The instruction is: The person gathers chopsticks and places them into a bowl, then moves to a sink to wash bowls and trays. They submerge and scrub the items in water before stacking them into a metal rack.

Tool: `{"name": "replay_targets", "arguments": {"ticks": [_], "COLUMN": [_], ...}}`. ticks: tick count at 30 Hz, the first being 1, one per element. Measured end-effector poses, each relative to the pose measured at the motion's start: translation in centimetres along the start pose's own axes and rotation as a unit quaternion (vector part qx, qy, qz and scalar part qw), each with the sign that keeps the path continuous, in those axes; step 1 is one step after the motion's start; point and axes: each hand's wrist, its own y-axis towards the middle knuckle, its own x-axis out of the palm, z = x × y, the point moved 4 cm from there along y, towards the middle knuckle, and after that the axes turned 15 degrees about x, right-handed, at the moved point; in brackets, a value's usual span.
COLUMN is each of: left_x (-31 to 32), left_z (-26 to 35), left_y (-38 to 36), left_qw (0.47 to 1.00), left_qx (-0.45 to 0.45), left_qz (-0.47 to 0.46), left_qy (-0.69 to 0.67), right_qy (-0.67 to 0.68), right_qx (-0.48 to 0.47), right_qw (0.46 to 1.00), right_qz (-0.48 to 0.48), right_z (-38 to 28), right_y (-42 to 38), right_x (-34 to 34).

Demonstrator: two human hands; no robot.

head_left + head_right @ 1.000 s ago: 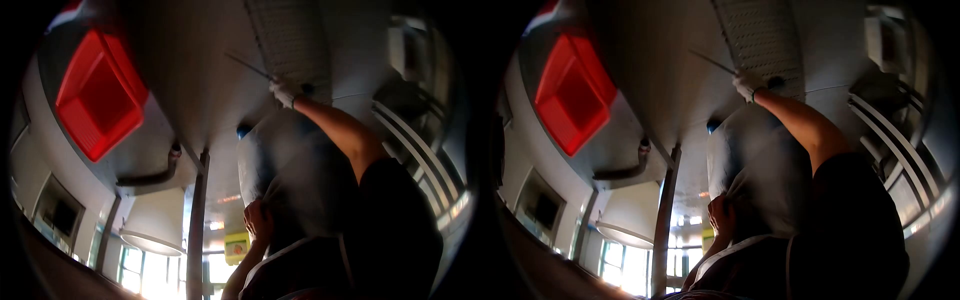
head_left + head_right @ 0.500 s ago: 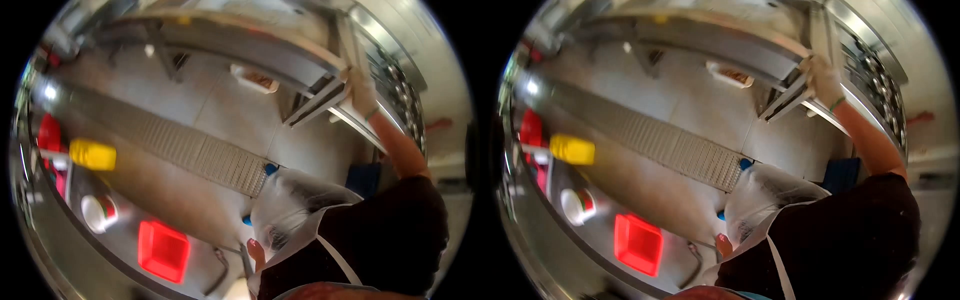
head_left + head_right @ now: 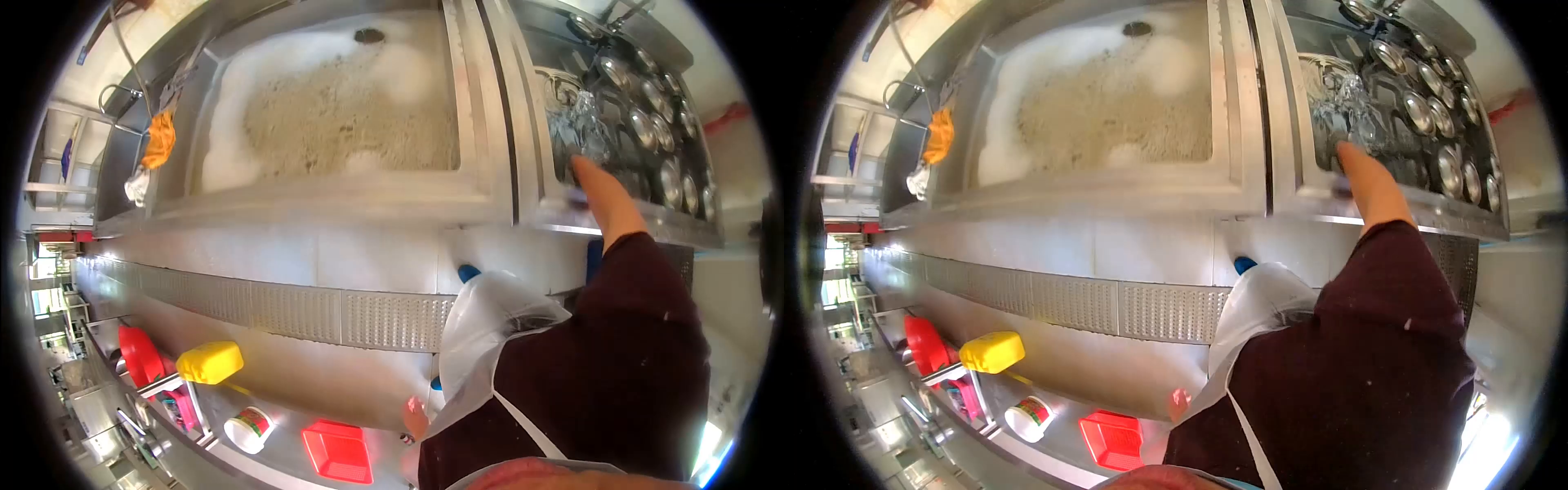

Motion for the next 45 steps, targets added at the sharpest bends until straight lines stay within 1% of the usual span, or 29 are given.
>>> {"name": "replay_targets", "arguments": {"ticks": [1, 3, 5, 7, 8, 10, 11, 13, 14, 17, 20, 23, 24, 27, 28, 30, 31, 33, 34, 36, 37, 38, 39, 41, 43, 44, 45], "left_x": [0.5, 1.6, 1.9, 2.3, 3.6, 5.4, 6.7, 9.7, 11.0, 13.9, 16.6, 18.0, 18.4, 19.3, 19.8, 19.9, 20.2, 20.6, 21.1, 22.1, 22.6, 23.4, 23.6, 23.6, 23.5, 23.6, 23.8], "left_z": [7.1, 9.9, 18.1, 29.1, 32.4, 37.3, 39.5, 43.4, 45.1, 46.6, 45.8, 46.2, 45.9, 47.1, 47.3, 47.9, 49.0, 51.2, 51.8, 52.8, 53.1, 52.8, 52.8, 52.4, 52.6, 52.7, 52.6], "left_y": [2.6, 6.9, 10.0, 11.1, 12.3, 13.3, 13.9, 14.3, 13.8, 13.5, 13.0, 11.7, 11.8, 11.2, 11.2, 11.7, 11.9, 12.6, 13.4, 15.3, 15.9, 16.2, 16.5, 16.5, 16.5, 16.5, 16.5], "left_qw": [0.987, 0.987, 0.978, 0.975, 0.969, 0.952, 0.940, 0.906, 0.894, 0.855, 0.842, 0.815, 0.814, 0.798, 0.797, 0.793, 0.756, 0.669, 0.677, 0.690, 0.699, 0.677, 0.681, 0.693, 0.692, 0.689, 0.685], "left_qx": [0.029, 0.155, 0.187, 0.214, 0.245, 0.305, 0.336, 0.397, 0.415, 0.461, 0.471, 0.497, 0.493, 0.516, 0.525, 0.545, 0.601, 0.705, 0.695, 0.677, 0.666, 0.646, 0.645, 0.639, 0.631, 0.634, 0.636], "left_qz": [-0.101, -0.049, -0.029, -0.007, -0.016, -0.038, -0.062, -0.143, -0.165, -0.225, -0.254, -0.287, -0.295, -0.286, -0.266, -0.222, -0.198, -0.145, -0.143, -0.140, -0.139, -0.157, -0.158, -0.162, -0.169, -0.169, -0.175], "left_qy": [0.124, -0.004, 0.091, 0.055, 0.039, 0.003, 0.012, 0.040, 0.034, 0.083, 0.074, 0.087, 0.083, 0.124, 0.133, 0.155, 0.166, 0.184, 0.194, 0.213, 0.220, 0.317, 0.308, 0.292, 0.306, 0.309, 0.310], "right_qy": [0.017, 0.051, 0.086, 0.120, 0.138, 0.169, 0.188, 0.226, 0.244, 0.289, 0.322, 0.324, 0.324, 0.327, 0.331, 0.320, 0.298, 0.175, 0.112, 0.195, 0.259, 0.325, 0.375, 0.290, 0.211, 0.207, 0.229], "right_qx": [-0.005, -0.010, -0.008, -0.002, 0.002, 0.006, 0.006, 0.016, 0.021, 0.037, 0.033, -0.023, -0.047, -0.144, -0.174, -0.204, -0.218, -0.255, -0.270, -0.235, -0.193, -0.130, -0.054, -0.124, -0.194, -0.215, -0.228], "right_qw": [1.000, 0.999, 0.996, 0.993, 0.990, 0.985, 0.982, 0.974, 0.969, 0.956, 0.946, 0.946, 0.945, 0.933, 0.927, 0.924, 0.929, 0.950, 0.952, 0.909, 0.931, 0.935, 0.925, 0.946, 0.950, 0.946, 0.940], "right_qz": [0.001, 0.001, 0.002, 0.003, 0.005, 0.014, 0.020, 0.024, 0.027, 0.025, 0.016, 0.000, -0.006, -0.031, -0.043, -0.038, -0.022, 0.051, 0.087, 0.285, 0.168, 0.055, -0.036, -0.080, -0.127, -0.129, -0.111], "right_z": [-0.1, 0.1, 0.9, 1.8, 2.3, 2.4, 2.1, 1.4, 0.9, -1.2, -3.7, -6.3, -7.1, -8.9, -9.2, -8.7, -8.1, -6.4, -5.6, -3.3, -3.4, -3.4, -3.3, -1.8, -1.2, -1.2, -1.2], "right_y": [0.9, 2.1, 3.3, 3.3, 3.4, 3.0, 2.9, 2.0, 1.7, 1.2, 1.0, 0.2, -0.3, -2.6, -3.2, -3.5, -3.3, -2.2, -1.4, 0.2, 0.8, 1.3, 1.5, -3.1, -6.1, -6.1, -5.3], "right_x": [0.4, 0.9, 1.0, 1.0, 0.8, 0.1, -0.3, -0.7, -0.9, -1.9, -2.5, -1.3, -0.7, 1.7, 2.4, 2.9, 2.4, 0.0, -1.0, 1.5, 2.6, 3.7, 4.8, 0.7, -1.5, -2.0, -2.4]}}
